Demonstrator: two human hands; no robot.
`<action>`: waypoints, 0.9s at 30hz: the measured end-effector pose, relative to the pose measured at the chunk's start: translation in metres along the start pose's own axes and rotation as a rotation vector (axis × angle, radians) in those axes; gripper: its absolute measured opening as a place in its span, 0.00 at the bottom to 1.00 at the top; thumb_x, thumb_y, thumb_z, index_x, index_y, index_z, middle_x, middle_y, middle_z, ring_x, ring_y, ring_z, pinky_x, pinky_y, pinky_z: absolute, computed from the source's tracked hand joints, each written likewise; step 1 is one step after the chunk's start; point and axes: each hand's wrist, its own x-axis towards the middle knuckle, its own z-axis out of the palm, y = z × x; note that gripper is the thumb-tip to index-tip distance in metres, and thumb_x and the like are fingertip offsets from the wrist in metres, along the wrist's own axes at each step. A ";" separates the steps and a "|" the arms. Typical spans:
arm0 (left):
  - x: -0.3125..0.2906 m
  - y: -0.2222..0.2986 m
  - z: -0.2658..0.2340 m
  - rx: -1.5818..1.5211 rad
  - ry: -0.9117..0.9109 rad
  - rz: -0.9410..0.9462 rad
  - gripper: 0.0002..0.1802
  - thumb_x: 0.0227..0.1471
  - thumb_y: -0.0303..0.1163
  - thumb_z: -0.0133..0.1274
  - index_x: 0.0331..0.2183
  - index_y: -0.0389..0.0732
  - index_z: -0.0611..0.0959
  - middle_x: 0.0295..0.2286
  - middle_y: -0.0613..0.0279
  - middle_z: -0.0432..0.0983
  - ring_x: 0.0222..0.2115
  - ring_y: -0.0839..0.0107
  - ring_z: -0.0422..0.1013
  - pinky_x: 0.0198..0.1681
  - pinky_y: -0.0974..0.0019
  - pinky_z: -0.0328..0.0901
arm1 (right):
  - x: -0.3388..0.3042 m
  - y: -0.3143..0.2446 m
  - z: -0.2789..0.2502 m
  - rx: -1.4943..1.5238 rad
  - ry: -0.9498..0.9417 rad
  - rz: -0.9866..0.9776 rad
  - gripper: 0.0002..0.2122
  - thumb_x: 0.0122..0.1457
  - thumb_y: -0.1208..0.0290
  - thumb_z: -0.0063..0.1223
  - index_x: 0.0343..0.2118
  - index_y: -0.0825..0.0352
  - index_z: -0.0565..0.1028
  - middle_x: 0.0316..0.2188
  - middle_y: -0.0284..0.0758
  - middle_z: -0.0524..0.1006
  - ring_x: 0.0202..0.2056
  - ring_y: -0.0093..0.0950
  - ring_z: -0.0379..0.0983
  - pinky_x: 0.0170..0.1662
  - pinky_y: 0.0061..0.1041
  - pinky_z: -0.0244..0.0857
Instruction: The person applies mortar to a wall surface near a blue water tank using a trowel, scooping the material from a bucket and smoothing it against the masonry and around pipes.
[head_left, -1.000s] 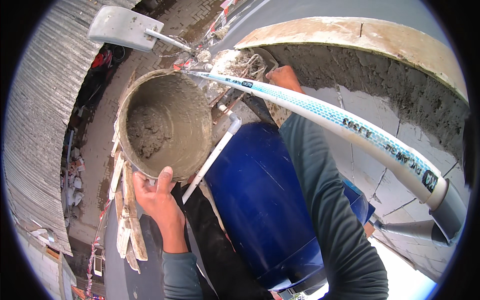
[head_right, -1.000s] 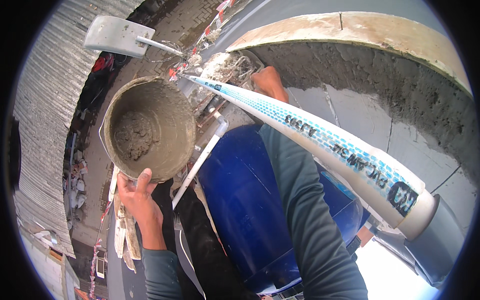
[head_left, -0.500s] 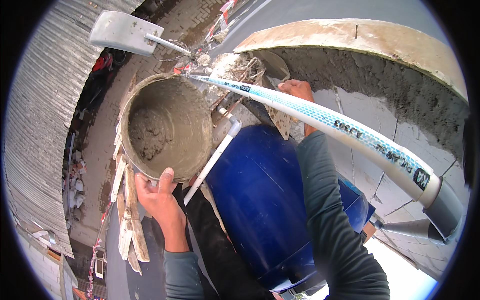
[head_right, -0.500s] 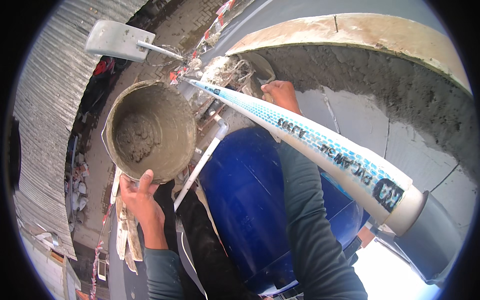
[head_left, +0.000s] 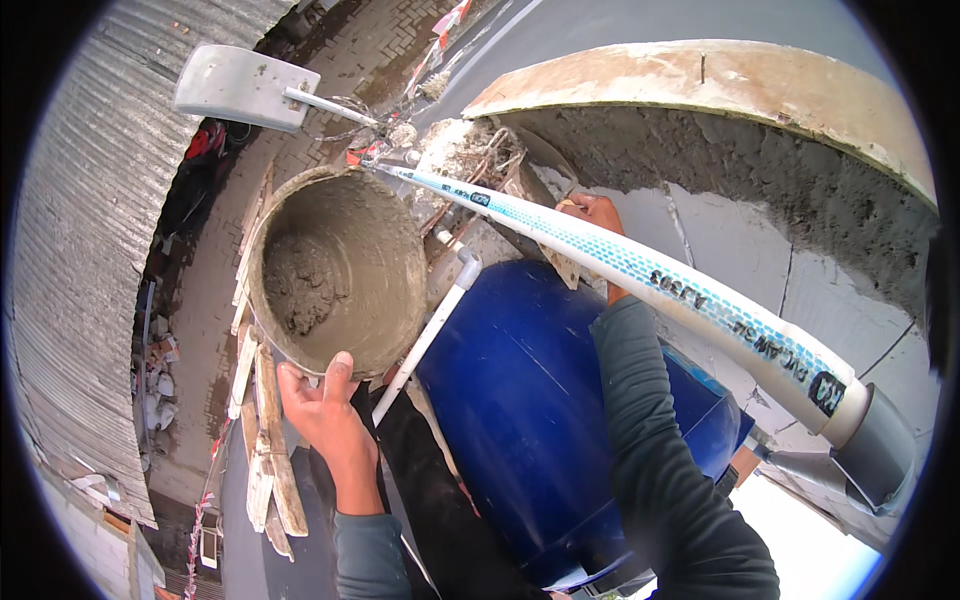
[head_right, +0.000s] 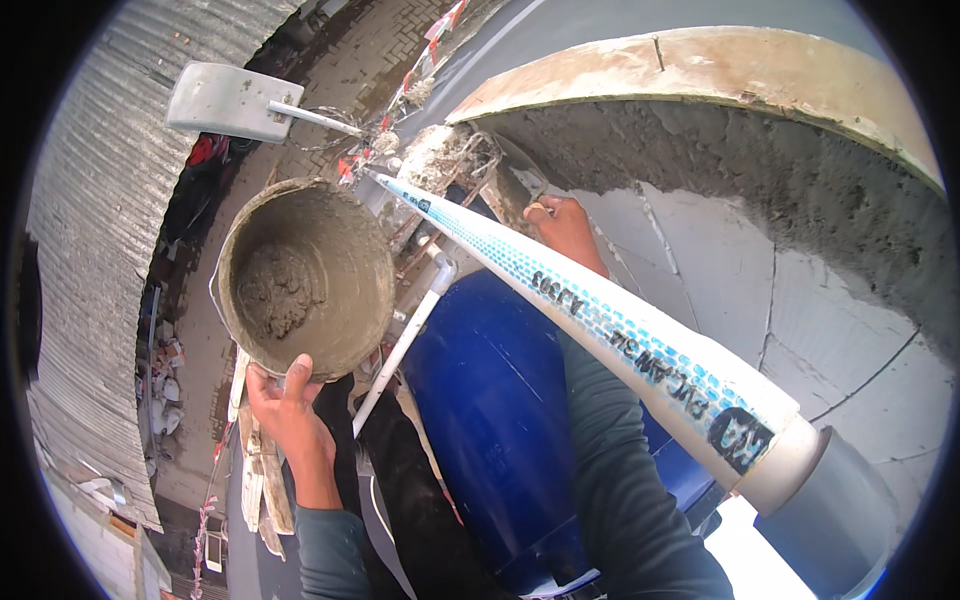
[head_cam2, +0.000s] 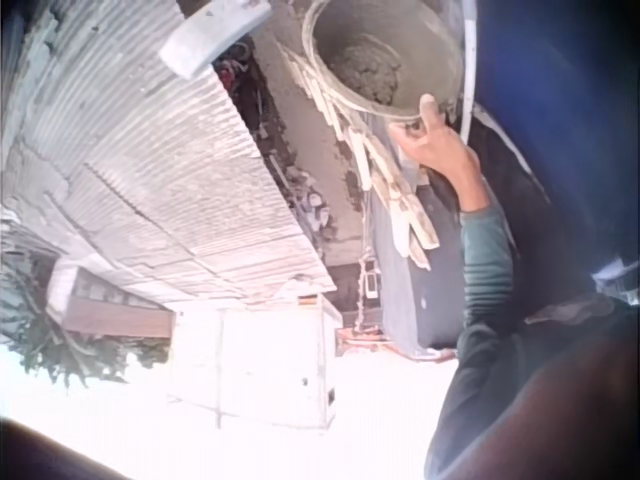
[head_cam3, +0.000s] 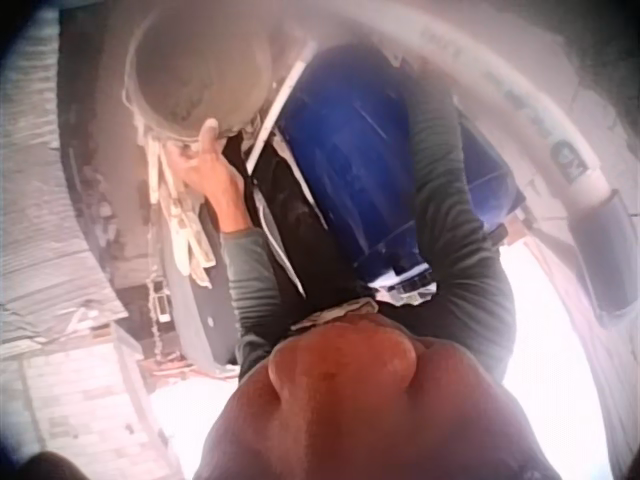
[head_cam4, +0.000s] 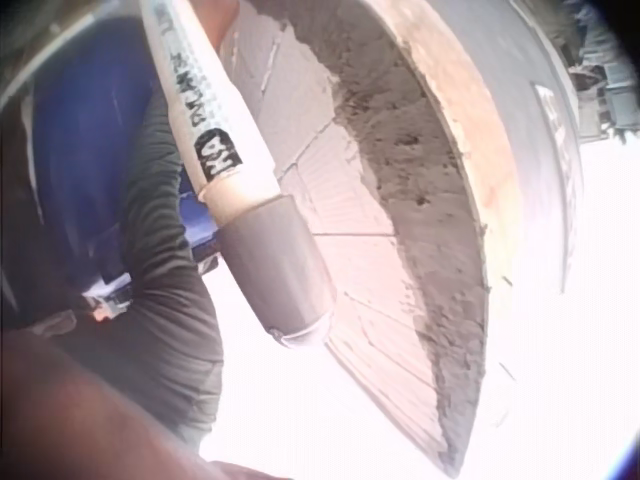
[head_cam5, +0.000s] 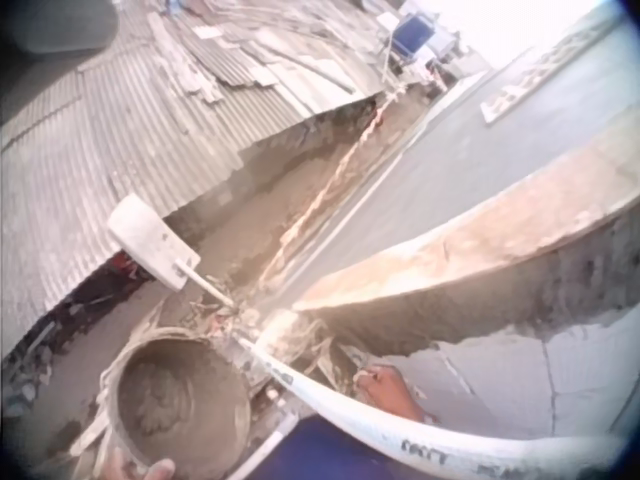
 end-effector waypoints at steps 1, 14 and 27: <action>-0.001 0.001 -0.001 0.002 0.001 0.000 0.15 0.52 0.22 0.61 0.40 0.40 0.74 0.40 0.65 0.75 0.37 0.75 0.73 0.35 0.71 0.69 | 0.002 -0.005 0.006 -0.003 -0.015 0.013 0.25 0.56 0.63 0.58 0.49 0.82 0.77 0.37 0.54 0.82 0.32 0.33 0.81 0.41 0.31 0.71; -0.003 0.006 0.006 -0.037 0.010 0.015 0.14 0.53 0.24 0.61 0.41 0.40 0.75 0.39 0.64 0.75 0.37 0.76 0.74 0.36 0.72 0.70 | 0.015 -0.009 -0.003 -0.059 0.006 -0.130 0.18 0.57 0.66 0.59 0.41 0.79 0.80 0.24 0.42 0.81 0.21 0.27 0.78 0.31 0.30 0.70; 0.000 0.000 0.002 -0.012 0.006 0.028 0.16 0.53 0.24 0.61 0.44 0.39 0.76 0.39 0.64 0.76 0.36 0.76 0.74 0.36 0.72 0.70 | 0.073 -0.010 0.022 -0.099 -0.135 0.024 0.14 0.54 0.65 0.58 0.27 0.76 0.80 0.22 0.42 0.80 0.21 0.32 0.78 0.32 0.35 0.70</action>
